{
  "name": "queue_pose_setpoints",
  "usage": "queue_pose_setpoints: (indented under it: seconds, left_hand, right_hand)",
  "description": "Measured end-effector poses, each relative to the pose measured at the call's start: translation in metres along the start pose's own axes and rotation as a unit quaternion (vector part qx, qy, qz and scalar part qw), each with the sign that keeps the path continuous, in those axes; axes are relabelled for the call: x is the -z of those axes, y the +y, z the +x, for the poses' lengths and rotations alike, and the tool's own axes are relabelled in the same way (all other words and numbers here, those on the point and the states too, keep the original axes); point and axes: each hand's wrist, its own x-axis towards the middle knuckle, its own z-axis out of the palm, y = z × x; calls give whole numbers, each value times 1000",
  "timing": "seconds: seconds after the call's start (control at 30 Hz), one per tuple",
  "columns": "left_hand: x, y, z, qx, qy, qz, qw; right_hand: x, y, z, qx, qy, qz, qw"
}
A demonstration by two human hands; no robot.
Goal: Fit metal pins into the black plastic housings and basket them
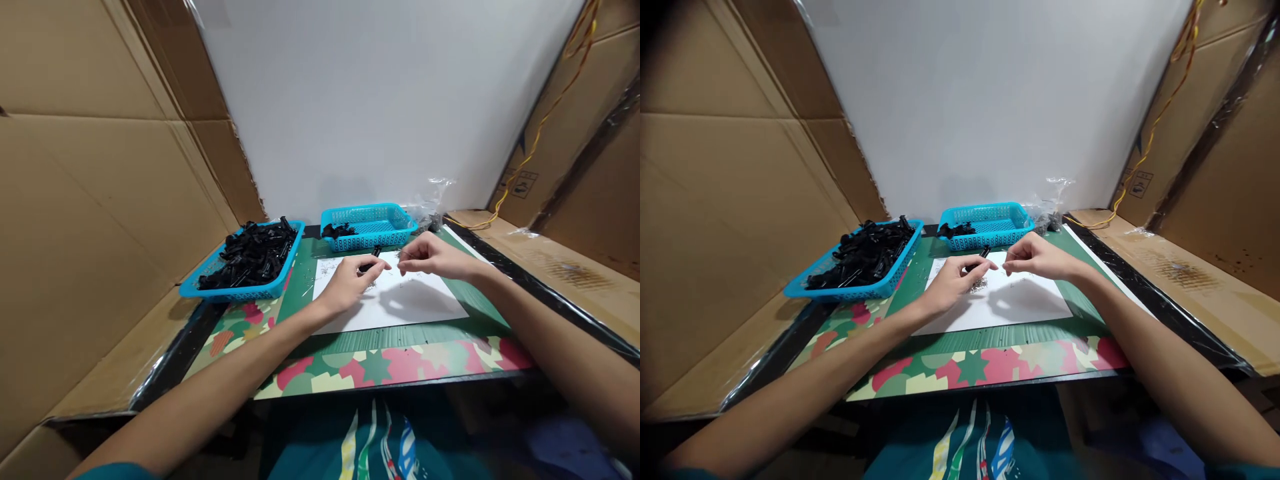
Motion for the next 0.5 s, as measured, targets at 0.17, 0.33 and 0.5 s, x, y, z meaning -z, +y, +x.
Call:
queue_pose_setpoints:
  seconds: [0.17,0.33,0.5]
  left_hand:
    - [0,-5,-19,-27,-11,-20,999]
    - [-1,-10,-18,-31,-26,5,999]
    - [1,-11,-16,-27,-2,-49,998]
  right_hand:
    - [-22,-2,5,30,-43,-5,999]
    - [-29,3,5,15,-50,10,999]
    - [-31,0,4,-2,-2,28,1000]
